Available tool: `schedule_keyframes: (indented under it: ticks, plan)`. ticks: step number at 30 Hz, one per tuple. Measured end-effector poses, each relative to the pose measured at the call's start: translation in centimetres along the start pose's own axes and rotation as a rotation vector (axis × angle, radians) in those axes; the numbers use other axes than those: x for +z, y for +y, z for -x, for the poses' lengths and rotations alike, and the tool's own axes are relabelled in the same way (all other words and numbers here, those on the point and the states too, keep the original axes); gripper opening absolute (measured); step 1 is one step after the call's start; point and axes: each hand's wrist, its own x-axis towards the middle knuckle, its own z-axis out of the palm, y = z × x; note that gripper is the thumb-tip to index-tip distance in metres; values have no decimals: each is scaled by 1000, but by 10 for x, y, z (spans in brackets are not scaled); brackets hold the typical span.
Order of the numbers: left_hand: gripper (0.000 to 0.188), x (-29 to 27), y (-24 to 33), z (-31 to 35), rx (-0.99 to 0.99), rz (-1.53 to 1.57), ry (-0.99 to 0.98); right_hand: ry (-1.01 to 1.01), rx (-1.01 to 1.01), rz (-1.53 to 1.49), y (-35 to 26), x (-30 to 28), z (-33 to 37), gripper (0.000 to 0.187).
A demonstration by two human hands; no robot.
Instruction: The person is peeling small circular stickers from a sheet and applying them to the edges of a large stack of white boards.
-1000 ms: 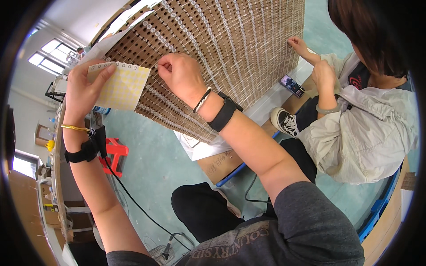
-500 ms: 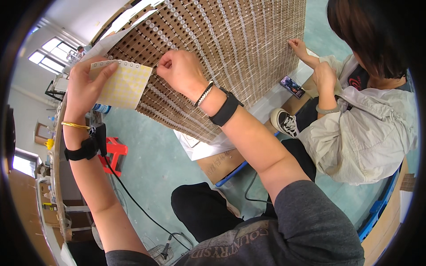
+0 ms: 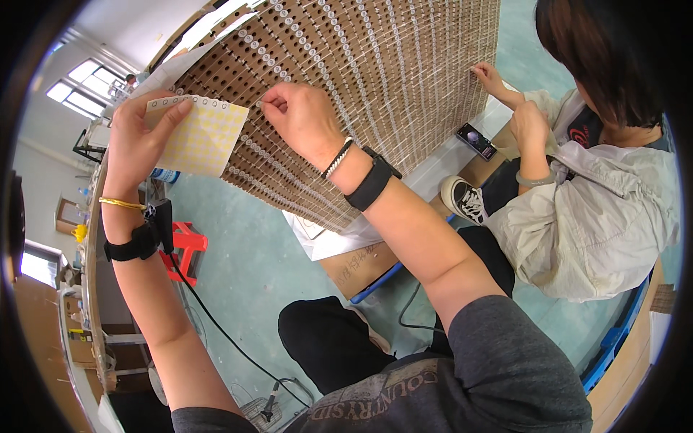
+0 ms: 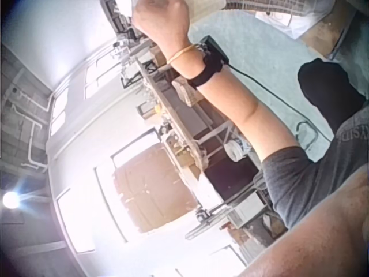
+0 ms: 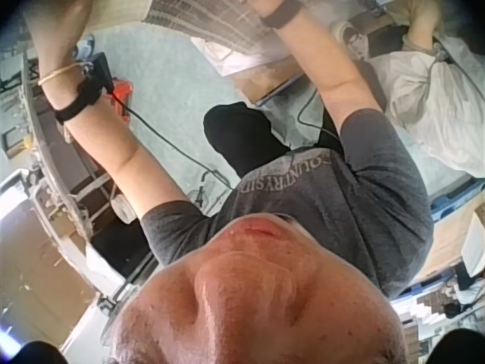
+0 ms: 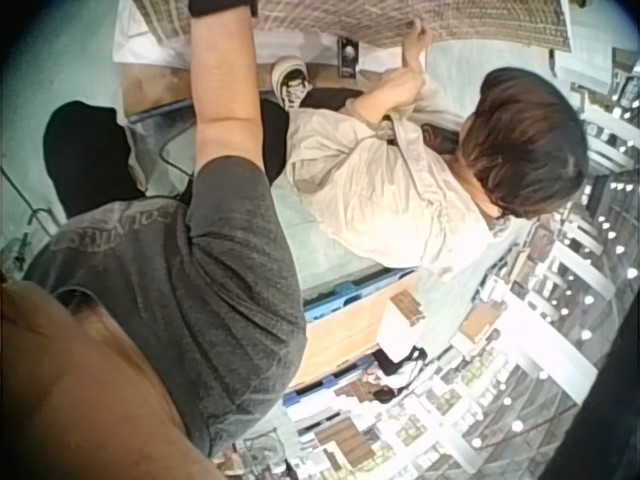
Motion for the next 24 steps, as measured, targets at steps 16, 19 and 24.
schedule_keyframes:
  ticks: [16,19,24]
  plan:
    - [38,-3,-6,4,-65,28,-33,-403,358,-13,22,-23,94,16]
    - [39,4,-17,0,-154,176,-117,-717,369,204,86,-21,184,11]
    - [32,18,9,7,-132,267,8,-1319,841,255,115,-28,283,15]
